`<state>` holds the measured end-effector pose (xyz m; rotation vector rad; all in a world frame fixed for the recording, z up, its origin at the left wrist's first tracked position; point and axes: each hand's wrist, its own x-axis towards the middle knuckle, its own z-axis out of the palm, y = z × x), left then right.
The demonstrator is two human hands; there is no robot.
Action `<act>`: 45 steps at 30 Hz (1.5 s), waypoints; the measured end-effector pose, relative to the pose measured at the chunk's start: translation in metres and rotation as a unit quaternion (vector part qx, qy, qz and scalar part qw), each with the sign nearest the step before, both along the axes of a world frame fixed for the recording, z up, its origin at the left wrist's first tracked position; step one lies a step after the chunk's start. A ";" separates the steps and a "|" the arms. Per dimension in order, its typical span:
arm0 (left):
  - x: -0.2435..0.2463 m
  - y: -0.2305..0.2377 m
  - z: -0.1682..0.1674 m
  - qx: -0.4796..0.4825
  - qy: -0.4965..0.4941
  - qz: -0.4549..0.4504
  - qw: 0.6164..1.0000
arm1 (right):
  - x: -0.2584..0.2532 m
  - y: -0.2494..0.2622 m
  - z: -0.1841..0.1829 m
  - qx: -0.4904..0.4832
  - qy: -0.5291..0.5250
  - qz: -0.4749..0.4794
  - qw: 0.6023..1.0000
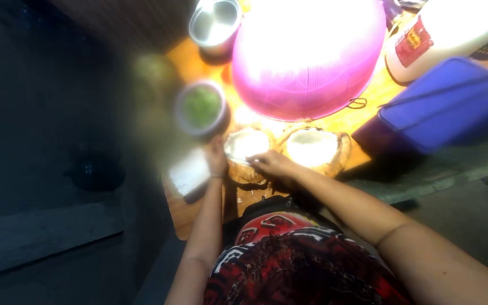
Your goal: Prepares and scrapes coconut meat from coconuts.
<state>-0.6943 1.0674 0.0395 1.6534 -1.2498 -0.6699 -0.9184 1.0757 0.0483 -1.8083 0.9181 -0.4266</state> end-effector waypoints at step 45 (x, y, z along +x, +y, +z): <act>-0.003 0.002 0.003 -0.001 -0.018 0.006 1.000 | 0.000 -0.014 0.015 0.046 0.026 0.019 0.998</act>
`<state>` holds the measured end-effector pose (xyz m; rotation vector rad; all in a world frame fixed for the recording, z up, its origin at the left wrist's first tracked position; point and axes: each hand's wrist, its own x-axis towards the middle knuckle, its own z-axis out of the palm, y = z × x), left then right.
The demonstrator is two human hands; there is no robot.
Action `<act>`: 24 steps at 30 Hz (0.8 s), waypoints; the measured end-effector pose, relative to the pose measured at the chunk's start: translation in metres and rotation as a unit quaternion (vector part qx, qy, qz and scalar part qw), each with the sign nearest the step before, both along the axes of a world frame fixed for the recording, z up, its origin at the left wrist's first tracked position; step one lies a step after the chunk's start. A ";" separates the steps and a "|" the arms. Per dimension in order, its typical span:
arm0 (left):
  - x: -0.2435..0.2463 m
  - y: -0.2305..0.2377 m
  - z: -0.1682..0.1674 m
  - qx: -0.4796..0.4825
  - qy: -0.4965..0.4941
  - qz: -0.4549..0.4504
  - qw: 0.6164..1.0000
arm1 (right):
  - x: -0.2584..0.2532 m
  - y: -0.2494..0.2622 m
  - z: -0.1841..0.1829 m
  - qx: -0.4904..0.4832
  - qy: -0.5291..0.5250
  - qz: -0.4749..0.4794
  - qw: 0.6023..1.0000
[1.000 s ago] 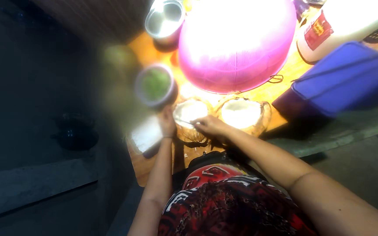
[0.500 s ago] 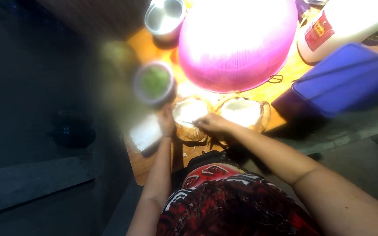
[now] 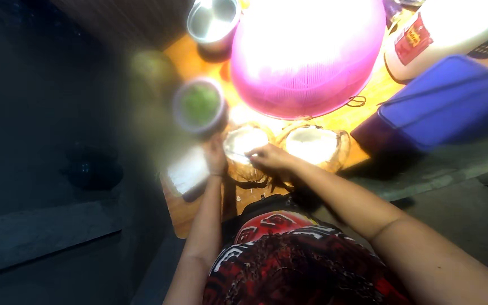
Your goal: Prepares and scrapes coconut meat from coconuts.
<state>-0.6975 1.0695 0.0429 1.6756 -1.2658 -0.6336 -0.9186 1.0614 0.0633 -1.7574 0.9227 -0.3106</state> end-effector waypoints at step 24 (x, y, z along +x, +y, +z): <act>-0.006 -0.009 0.011 0.041 0.000 0.016 0.999 | -0.007 0.006 -0.003 0.018 0.050 -0.070 0.996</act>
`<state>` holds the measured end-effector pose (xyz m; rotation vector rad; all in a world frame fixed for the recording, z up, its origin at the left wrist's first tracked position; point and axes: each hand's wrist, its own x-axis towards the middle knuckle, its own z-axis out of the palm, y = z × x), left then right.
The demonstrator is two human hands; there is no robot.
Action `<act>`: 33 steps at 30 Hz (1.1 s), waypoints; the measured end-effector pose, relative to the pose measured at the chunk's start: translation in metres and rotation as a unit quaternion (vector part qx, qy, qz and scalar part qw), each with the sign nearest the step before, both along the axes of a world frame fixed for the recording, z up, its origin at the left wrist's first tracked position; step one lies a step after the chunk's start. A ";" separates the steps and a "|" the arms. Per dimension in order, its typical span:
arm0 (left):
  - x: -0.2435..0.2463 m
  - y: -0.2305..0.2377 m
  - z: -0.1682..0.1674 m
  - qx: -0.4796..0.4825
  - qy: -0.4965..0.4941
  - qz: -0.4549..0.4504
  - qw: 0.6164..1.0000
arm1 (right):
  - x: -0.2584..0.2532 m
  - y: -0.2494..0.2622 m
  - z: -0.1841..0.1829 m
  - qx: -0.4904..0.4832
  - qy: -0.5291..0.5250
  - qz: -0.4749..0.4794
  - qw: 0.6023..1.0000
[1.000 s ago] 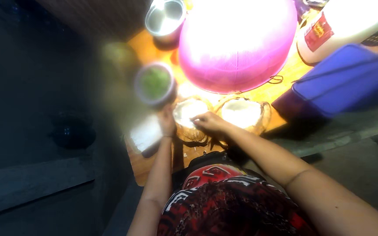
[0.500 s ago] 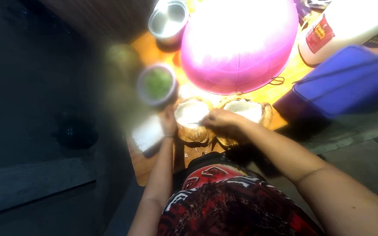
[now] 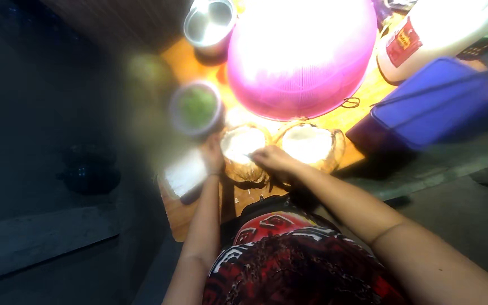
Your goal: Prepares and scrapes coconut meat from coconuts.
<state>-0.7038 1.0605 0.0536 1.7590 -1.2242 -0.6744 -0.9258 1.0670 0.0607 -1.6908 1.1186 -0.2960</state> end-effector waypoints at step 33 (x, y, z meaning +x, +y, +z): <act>0.005 0.008 -0.009 -0.038 0.005 -0.011 0.999 | -0.008 -0.021 0.019 -0.034 0.070 0.132 0.988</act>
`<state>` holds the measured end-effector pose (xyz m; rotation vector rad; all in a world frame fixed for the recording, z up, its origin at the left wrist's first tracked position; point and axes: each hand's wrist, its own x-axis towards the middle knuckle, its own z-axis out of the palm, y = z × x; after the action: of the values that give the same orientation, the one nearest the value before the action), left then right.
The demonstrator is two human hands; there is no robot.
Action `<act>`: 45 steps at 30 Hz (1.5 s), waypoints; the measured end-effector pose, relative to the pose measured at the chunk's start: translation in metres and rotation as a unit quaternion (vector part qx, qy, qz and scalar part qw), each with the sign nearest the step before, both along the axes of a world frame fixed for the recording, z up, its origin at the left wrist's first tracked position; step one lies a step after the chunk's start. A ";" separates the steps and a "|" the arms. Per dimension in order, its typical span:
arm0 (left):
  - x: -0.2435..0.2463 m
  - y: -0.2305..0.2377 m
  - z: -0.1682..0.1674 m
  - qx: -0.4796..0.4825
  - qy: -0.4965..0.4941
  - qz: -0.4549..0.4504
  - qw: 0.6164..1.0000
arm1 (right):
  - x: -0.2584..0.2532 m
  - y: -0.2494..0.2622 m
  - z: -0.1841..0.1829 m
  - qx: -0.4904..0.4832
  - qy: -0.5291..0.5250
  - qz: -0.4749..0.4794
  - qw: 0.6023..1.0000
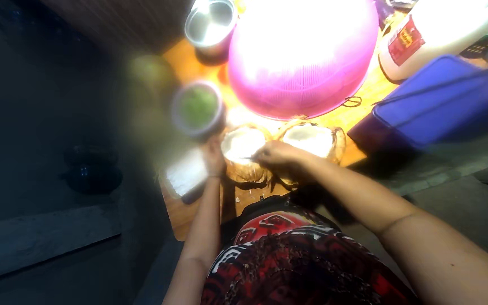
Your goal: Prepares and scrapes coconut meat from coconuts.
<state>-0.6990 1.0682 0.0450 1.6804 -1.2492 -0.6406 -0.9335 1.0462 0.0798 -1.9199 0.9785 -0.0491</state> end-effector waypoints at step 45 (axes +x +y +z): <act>0.000 0.006 -0.004 -0.004 0.019 0.011 1.000 | 0.014 -0.022 0.005 -0.058 0.126 0.056 0.989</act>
<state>-0.6991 1.0737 0.0405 1.6651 -1.2038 -0.6515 -0.9197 1.0241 0.0846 -2.1222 1.0497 0.2111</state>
